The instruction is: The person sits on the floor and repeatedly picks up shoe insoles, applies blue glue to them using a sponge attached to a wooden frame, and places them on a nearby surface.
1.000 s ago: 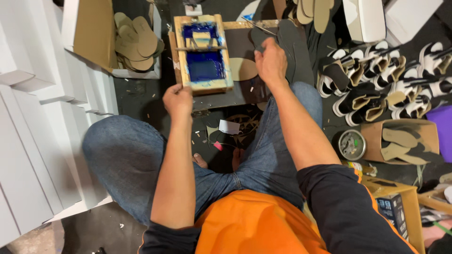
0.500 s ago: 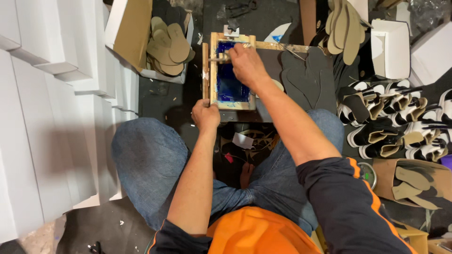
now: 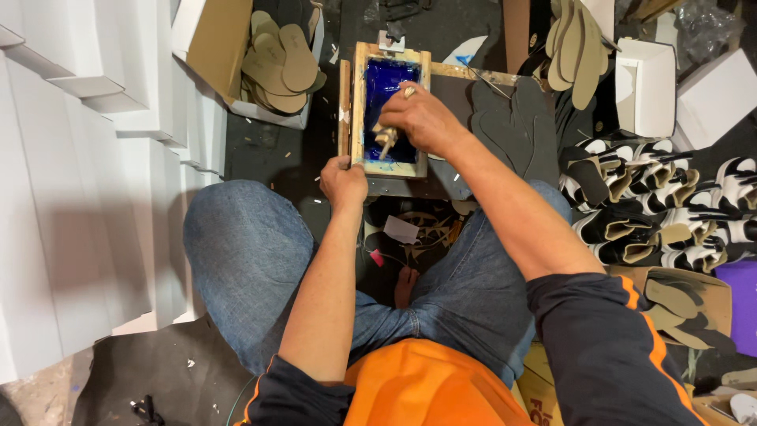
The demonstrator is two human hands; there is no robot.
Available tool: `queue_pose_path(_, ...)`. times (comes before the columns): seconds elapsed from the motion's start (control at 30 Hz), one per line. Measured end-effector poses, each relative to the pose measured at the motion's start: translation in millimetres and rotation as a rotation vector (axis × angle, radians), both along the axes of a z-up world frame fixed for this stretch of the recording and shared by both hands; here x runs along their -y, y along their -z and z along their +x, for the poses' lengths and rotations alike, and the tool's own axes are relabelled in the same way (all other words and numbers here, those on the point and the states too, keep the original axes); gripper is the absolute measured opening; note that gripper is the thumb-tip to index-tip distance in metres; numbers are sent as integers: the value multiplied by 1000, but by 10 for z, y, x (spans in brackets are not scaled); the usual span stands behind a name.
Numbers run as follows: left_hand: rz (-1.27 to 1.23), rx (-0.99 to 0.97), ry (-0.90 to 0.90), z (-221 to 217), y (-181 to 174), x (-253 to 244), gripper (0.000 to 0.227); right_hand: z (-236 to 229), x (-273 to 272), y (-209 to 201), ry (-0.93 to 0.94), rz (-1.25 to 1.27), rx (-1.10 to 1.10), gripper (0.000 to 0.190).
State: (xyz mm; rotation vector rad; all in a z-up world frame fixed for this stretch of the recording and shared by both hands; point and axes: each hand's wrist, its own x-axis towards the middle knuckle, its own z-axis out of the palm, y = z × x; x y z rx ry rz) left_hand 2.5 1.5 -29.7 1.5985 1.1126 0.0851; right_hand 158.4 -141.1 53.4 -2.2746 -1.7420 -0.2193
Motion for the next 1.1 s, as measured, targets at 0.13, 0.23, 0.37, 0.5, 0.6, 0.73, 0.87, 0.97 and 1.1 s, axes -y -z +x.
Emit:
queue_pose_path(0.13, -18, 6, -16, 3, 58, 9, 34, -78, -92, 25, -12, -18, 86, 6)
queue_pose_path(0.23, -28, -4, -26, -14, -97, 40, 35, 12, -177, 221, -25, 12, 90, 12)
queue_pose_path(0.37, -35, -8, -38, -16, -127, 37, 38, 29, -151, 155, -68, 29, 109, 22)
queue_pose_path(0.5, -42, -30, -24, -56, -171, 41, 38, -65, -61, -99, -76, -122, 122, 25)
queue_pose_path(0.6, -55, -26, -31, -44, -166, 39, 40, -105, -20, -257, -88, -163, 183, 31)
queue_pose_path(0.73, -69, -13, -15, -60, -133, 19, 41, -169, 15, -378, -89, -194, 203, 32)
queue_pose_path(0.87, -64, 18, -20, -44, -219, 28, 42, 9, 76, -193, -105, -167, 231, 34)
queue_pose_path(0.97, -81, 19, -40, -67, -148, 64, 42, 113, 119, -48, -37, -185, 261, 23)
queue_pose_path(1.1, -12, -23, -45, 7, -92, 73, 30, -106, 0, -308, 304, -174, 16, 52)
